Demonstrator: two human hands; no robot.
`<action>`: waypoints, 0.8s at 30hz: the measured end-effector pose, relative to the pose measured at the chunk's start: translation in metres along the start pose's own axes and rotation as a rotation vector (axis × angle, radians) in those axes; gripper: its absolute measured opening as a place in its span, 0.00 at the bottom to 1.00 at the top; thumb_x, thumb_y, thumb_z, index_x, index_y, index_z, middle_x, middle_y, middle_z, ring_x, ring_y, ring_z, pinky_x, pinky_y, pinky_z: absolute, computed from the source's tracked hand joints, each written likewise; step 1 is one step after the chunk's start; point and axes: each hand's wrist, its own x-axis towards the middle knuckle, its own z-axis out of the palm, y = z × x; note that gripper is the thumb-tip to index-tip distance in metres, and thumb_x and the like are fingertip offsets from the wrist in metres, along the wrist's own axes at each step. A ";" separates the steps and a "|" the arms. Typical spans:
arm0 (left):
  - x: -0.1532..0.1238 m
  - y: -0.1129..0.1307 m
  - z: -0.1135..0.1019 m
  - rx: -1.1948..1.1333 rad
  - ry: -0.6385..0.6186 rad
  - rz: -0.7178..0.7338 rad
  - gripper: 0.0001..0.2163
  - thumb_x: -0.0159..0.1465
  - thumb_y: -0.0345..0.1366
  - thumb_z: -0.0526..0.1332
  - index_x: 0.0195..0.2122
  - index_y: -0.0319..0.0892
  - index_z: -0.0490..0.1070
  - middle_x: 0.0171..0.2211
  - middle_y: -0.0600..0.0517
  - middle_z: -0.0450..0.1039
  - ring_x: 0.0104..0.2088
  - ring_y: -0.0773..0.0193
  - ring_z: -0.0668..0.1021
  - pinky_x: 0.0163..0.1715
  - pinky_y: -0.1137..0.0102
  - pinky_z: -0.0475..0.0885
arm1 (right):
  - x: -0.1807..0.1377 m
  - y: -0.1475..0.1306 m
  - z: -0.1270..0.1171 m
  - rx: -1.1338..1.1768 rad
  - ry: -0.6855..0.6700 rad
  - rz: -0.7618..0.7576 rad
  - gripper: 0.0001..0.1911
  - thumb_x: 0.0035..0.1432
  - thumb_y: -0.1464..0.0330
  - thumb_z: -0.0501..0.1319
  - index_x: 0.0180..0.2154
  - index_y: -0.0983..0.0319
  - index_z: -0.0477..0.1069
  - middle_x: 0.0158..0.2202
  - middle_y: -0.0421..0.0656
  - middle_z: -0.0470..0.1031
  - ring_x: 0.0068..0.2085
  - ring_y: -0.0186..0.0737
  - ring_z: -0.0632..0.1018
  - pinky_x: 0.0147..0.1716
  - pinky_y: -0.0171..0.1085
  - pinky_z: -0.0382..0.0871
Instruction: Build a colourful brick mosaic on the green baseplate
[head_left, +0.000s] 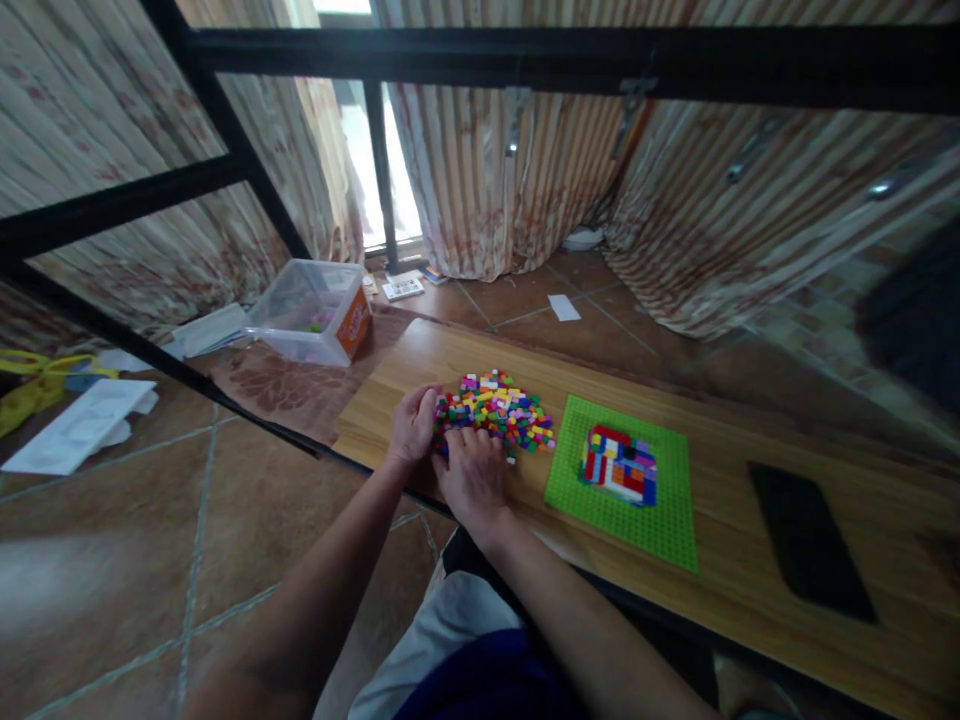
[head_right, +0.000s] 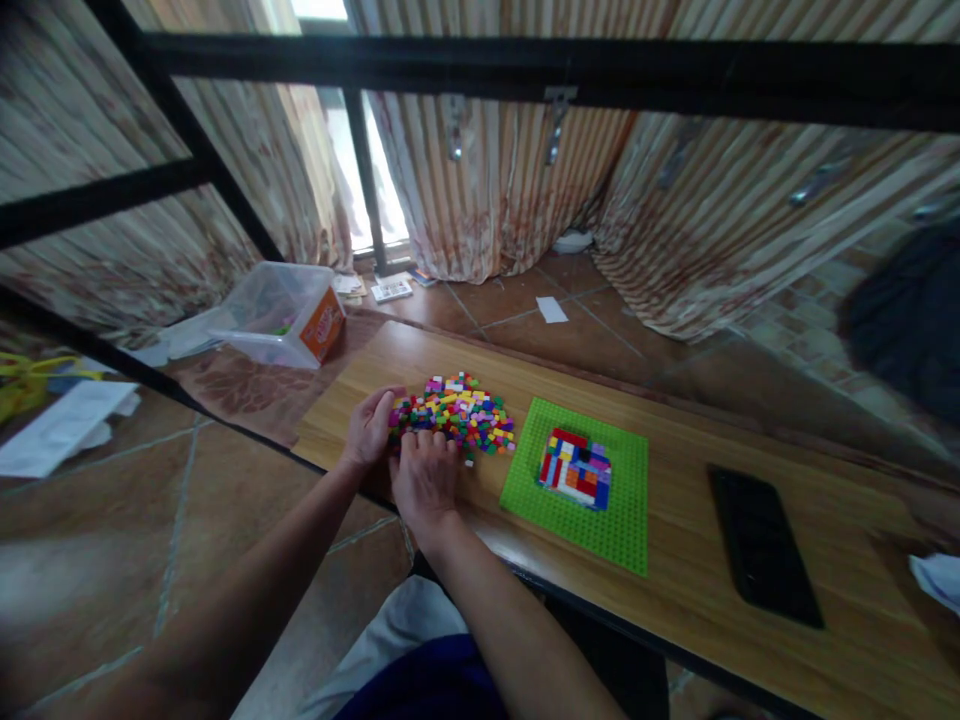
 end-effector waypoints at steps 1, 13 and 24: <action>0.000 0.000 0.000 0.010 -0.004 0.002 0.18 0.65 0.44 0.50 0.41 0.40 0.76 0.42 0.47 0.78 0.46 0.58 0.77 0.50 0.67 0.69 | 0.000 0.000 -0.001 -0.002 -0.002 0.003 0.07 0.58 0.64 0.62 0.37 0.60 0.69 0.38 0.47 0.73 0.41 0.48 0.70 0.41 0.45 0.59; 0.005 0.001 -0.003 0.080 -0.024 -0.003 0.20 0.63 0.48 0.51 0.41 0.39 0.76 0.41 0.47 0.79 0.44 0.56 0.78 0.47 0.66 0.71 | -0.022 0.042 -0.038 0.584 0.295 0.153 0.11 0.59 0.70 0.56 0.44 0.58 0.73 0.41 0.45 0.73 0.42 0.39 0.75 0.43 0.38 0.70; 0.003 0.006 -0.002 0.095 -0.029 -0.001 0.21 0.61 0.49 0.53 0.41 0.39 0.76 0.40 0.46 0.79 0.43 0.57 0.78 0.46 0.66 0.72 | -0.037 0.087 -0.056 1.793 0.328 0.689 0.12 0.45 0.65 0.69 0.34 0.58 0.74 0.34 0.41 0.80 0.36 0.38 0.80 0.42 0.41 0.74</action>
